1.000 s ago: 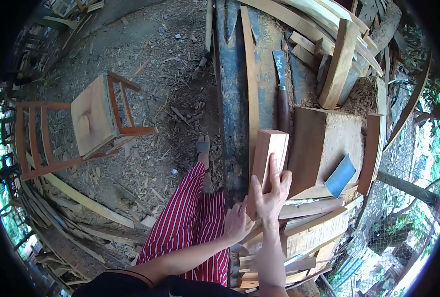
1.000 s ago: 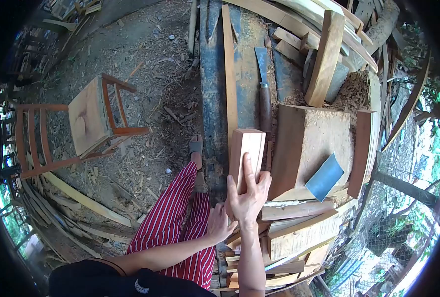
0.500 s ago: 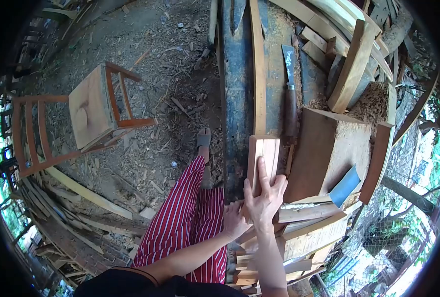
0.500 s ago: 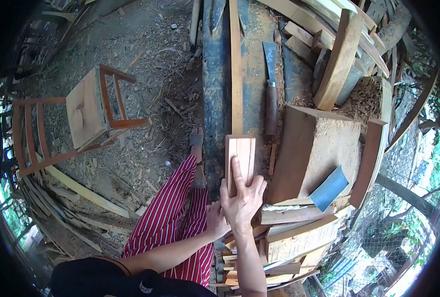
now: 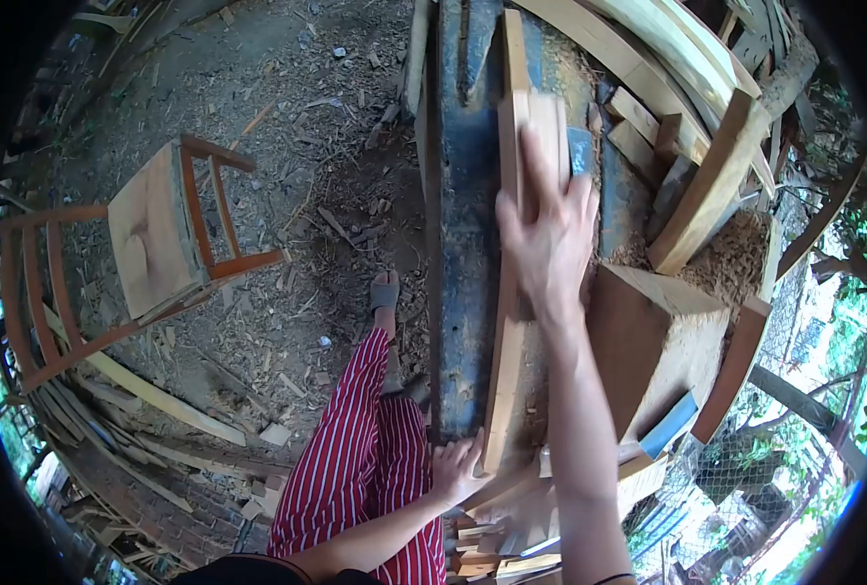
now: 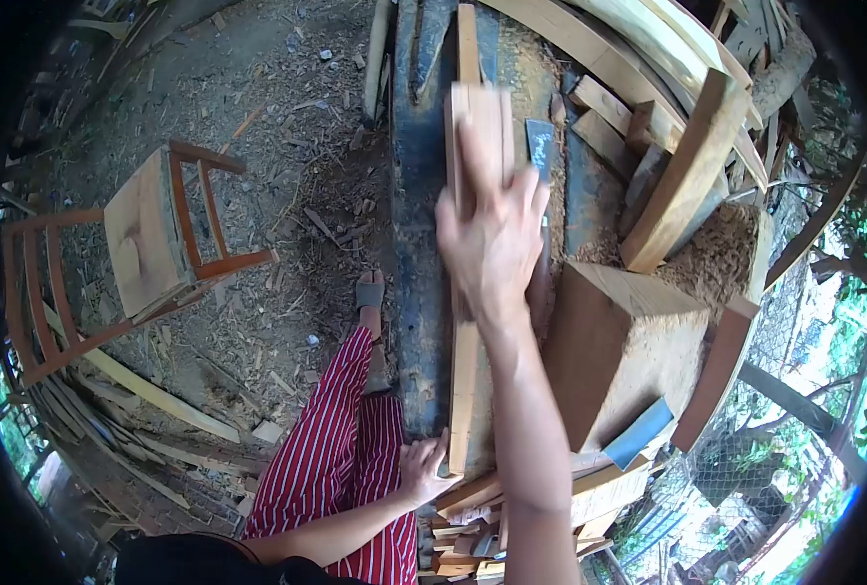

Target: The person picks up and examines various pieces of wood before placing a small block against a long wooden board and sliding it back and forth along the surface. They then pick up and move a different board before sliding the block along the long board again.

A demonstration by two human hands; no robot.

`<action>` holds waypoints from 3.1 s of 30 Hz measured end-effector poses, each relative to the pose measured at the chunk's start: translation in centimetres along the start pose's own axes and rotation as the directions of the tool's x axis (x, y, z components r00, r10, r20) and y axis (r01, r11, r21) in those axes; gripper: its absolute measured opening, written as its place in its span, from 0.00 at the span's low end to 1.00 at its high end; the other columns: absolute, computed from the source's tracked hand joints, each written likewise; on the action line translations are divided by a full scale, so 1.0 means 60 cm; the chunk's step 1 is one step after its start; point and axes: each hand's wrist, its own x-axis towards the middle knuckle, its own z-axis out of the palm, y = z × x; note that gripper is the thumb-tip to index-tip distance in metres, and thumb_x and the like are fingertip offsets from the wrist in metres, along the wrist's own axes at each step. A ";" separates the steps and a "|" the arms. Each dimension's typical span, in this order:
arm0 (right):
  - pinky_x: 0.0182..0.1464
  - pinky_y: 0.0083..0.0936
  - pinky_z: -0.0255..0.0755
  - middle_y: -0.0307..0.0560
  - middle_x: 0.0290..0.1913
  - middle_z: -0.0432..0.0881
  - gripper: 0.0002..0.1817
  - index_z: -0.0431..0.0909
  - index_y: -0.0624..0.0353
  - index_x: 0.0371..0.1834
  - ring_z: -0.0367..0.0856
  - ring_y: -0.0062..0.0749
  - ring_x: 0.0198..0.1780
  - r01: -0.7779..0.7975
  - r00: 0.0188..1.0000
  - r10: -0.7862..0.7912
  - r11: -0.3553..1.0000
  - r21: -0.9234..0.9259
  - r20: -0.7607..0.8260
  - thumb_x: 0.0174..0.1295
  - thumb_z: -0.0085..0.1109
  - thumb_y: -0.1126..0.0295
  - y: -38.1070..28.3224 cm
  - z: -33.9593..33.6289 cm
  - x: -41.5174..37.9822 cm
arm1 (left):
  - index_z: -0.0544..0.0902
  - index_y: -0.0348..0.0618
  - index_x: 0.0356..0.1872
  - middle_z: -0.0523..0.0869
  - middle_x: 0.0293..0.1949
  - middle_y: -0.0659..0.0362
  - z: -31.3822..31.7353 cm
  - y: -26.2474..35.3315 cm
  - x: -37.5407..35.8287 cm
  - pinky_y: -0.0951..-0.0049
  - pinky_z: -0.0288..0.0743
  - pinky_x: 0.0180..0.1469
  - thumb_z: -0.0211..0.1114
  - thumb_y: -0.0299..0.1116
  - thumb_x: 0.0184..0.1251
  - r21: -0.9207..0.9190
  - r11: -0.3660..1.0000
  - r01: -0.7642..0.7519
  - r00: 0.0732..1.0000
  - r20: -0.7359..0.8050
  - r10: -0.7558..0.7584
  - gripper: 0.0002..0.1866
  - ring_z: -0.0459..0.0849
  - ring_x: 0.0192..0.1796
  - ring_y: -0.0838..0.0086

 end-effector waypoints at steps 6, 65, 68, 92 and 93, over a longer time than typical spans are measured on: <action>0.57 0.46 0.74 0.64 0.51 0.73 0.33 0.71 0.31 0.70 0.73 0.59 0.55 0.074 0.992 -0.088 0.987 -0.143 -0.094 0.55 0.59 0.54 -0.007 0.079 0.241 | 0.74 0.46 0.68 0.79 0.41 0.64 -0.018 0.008 0.013 0.67 0.60 0.40 0.82 0.51 0.33 -0.035 0.999 0.012 1.000 -0.019 -0.012 0.52 0.76 0.37 0.75; 0.49 0.46 0.73 0.64 0.41 0.68 0.34 0.68 0.27 0.72 0.70 0.59 0.43 0.108 0.994 -0.107 0.993 -0.053 0.027 0.59 0.60 0.64 -0.001 -0.019 -0.234 | 0.73 0.46 0.66 0.75 0.38 0.61 0.008 -0.007 0.021 0.63 0.63 0.41 0.85 0.51 0.26 0.059 0.992 -0.108 0.968 -0.221 0.118 0.55 0.74 0.39 0.68; 0.47 0.43 0.71 0.60 0.38 0.65 0.35 0.68 0.29 0.72 0.67 0.55 0.42 0.048 0.994 -0.046 0.999 -0.014 0.102 0.58 0.62 0.65 0.004 -0.058 -0.397 | 0.79 0.44 0.46 0.77 0.38 0.58 0.011 -0.009 0.027 0.61 0.64 0.37 0.79 0.46 0.34 0.053 0.984 -0.171 0.923 -0.342 0.179 0.33 0.77 0.37 0.63; 0.64 0.49 0.68 0.73 0.57 0.72 0.36 0.61 0.31 0.75 0.71 0.67 0.60 -0.040 0.998 0.038 0.998 -0.050 -0.042 0.59 0.56 0.55 -0.030 0.057 0.259 | 0.74 0.45 0.68 0.78 0.39 0.65 -0.008 -0.009 0.012 0.69 0.62 0.40 0.75 0.57 0.43 0.021 0.998 -0.065 0.994 -0.089 0.067 0.48 0.76 0.36 0.75; 0.67 0.49 0.64 0.76 0.61 0.69 0.38 0.59 0.34 0.77 0.70 0.67 0.63 -0.098 0.994 0.098 0.995 -0.016 0.043 0.59 0.56 0.56 -0.050 0.039 0.271 | 0.74 0.45 0.68 0.78 0.39 0.65 -0.008 -0.008 0.010 0.69 0.62 0.40 0.75 0.57 0.42 0.014 0.998 -0.058 0.995 -0.074 0.059 0.48 0.76 0.36 0.75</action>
